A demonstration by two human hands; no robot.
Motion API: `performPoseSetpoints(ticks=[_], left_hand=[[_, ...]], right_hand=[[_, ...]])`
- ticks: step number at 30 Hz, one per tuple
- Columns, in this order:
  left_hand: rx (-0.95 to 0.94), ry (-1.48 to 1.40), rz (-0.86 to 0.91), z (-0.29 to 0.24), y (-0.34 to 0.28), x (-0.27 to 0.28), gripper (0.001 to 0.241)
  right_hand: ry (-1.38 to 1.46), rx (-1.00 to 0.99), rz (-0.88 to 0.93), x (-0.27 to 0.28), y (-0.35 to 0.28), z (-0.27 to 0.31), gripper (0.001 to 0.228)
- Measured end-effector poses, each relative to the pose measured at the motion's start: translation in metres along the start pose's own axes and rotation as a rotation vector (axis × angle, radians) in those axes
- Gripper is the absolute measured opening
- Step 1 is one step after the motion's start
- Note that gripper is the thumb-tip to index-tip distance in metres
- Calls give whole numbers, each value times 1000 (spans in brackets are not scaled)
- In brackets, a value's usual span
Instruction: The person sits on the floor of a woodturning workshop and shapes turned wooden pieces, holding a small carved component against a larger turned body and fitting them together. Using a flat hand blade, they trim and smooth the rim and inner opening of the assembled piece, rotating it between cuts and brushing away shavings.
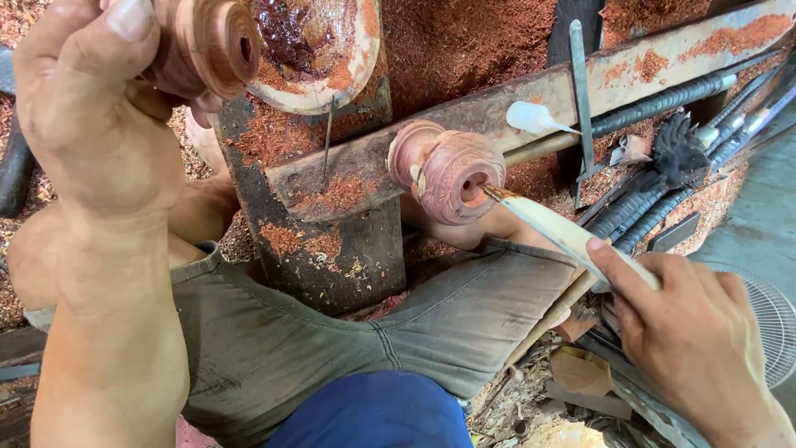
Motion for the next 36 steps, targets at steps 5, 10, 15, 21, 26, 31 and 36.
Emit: performPoseSetpoints(ticks=[5, 10, 15, 21, 26, 31, 36], left_hand=[[6, -6, -32, -4, 0, -4, 18], [-9, 7, -16, -6, -1, -5, 19], [-19, 12, -4, -5, -4, 0, 18], [-9, 0, -38, -1, -6, 3, 18], [-25, 30, -25, -7, -1, -5, 17], [22, 28, -64, -4, -2, -3, 15], [37, 6, -94, -2, -2, -2, 17]], right_hand=[[-499, 20, 1, 14, -8, 14, 65], [-401, 14, 70, 13, -17, 8, 69], [-411, 24, 115, 11, -19, -2, 77], [-300, -40, -40, 14, -24, -6, 66], [-241, -11, -31, 19, -14, 1, 67], [-248, 20, -20, 9, -13, 2, 66], [-184, -18, 40, -8, -20, -8, 63]])
Point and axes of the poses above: each hand's wrist, its own y-axis towards the middle knuckle, its own x-axis out of the back of the hand, z = x × y, the point moved 3 cm from there along y, towards the middle knuckle, and after that the axes turned 2 degrees about -z, right-handed, at the moved point
